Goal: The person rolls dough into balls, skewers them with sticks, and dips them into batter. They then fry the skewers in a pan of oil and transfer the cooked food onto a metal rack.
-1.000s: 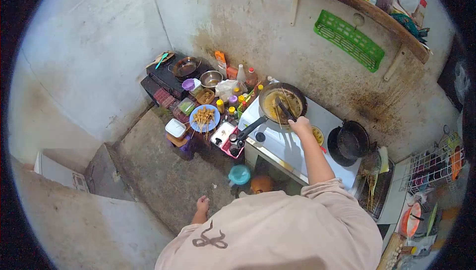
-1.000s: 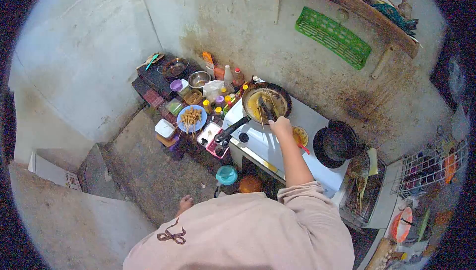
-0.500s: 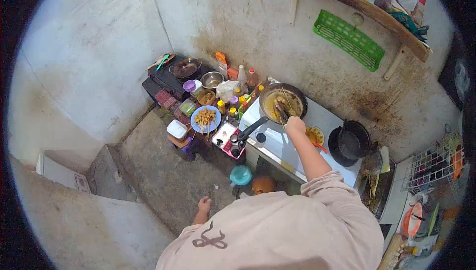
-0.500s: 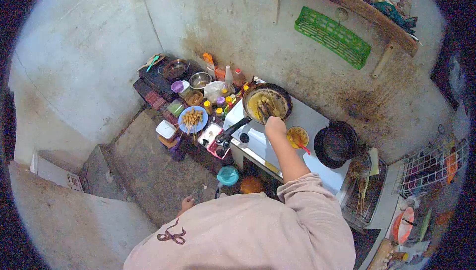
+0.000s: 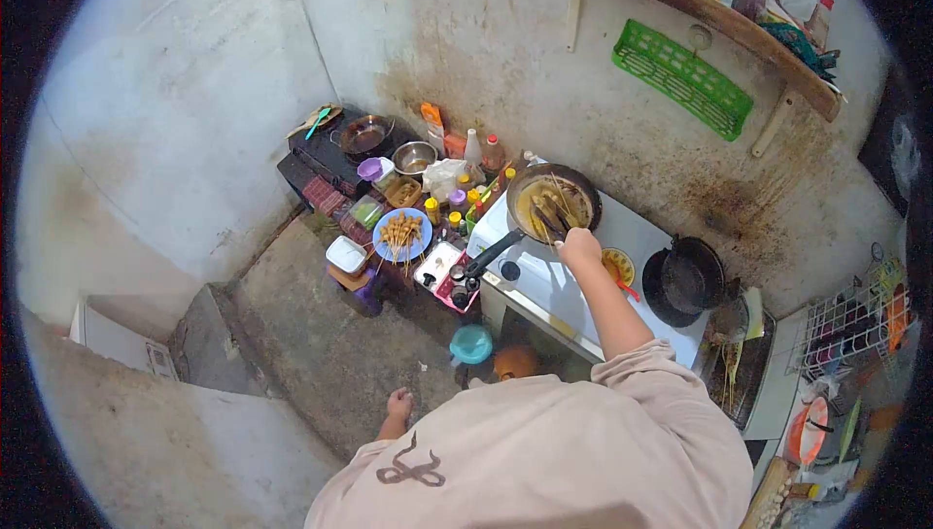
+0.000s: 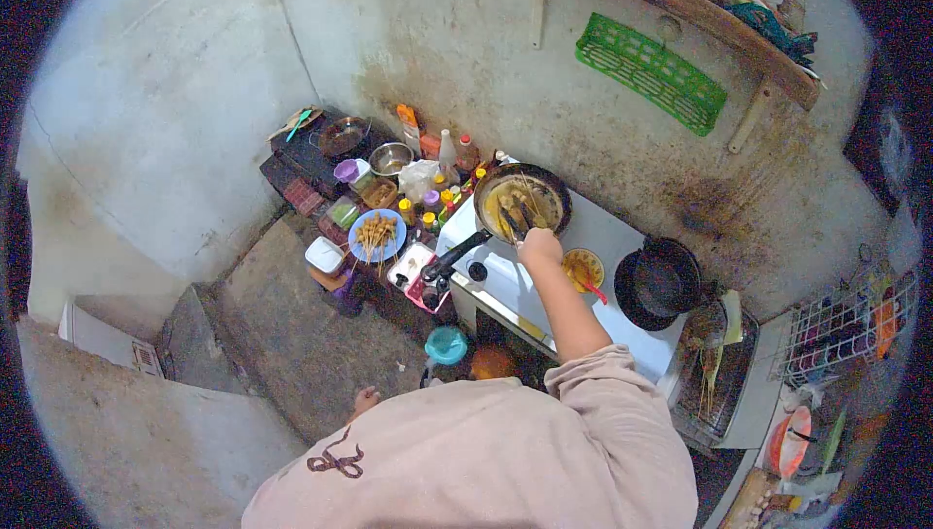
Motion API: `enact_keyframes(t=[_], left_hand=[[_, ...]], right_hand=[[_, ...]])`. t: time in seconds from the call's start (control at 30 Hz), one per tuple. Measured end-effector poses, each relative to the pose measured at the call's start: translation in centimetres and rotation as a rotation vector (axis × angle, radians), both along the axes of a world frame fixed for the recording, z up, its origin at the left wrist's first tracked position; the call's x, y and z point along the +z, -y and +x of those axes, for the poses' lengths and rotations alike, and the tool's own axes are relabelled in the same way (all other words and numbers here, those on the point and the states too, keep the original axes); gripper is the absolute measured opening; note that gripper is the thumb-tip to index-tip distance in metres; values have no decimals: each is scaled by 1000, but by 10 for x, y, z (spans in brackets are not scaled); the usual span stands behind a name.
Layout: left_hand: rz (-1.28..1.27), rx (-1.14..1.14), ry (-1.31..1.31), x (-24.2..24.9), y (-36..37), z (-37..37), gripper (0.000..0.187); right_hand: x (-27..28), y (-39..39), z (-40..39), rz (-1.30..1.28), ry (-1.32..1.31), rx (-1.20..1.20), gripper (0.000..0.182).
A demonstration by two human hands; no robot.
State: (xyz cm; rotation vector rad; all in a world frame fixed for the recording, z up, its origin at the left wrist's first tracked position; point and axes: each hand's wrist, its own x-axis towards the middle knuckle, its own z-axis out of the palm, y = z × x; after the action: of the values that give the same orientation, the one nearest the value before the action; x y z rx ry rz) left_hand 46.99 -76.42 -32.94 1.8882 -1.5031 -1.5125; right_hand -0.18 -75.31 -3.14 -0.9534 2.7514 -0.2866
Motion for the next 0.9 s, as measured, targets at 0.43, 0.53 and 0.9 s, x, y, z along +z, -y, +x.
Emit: enact_keyframes(t=[0.43, 0.53, 0.9], left_hand=[[-32, -13, -92, -1, 2, 0, 34], [-17, 0, -38, 15, -2, -2, 34], [-28, -54, -58, 12, 7, -6, 42]], right_hand=[[2, 3, 9, -7, 24, -19, 32], [-7, 6, 6, 27, 34, -27, 33], [-30, 6, 1, -1, -60, 30, 25]])
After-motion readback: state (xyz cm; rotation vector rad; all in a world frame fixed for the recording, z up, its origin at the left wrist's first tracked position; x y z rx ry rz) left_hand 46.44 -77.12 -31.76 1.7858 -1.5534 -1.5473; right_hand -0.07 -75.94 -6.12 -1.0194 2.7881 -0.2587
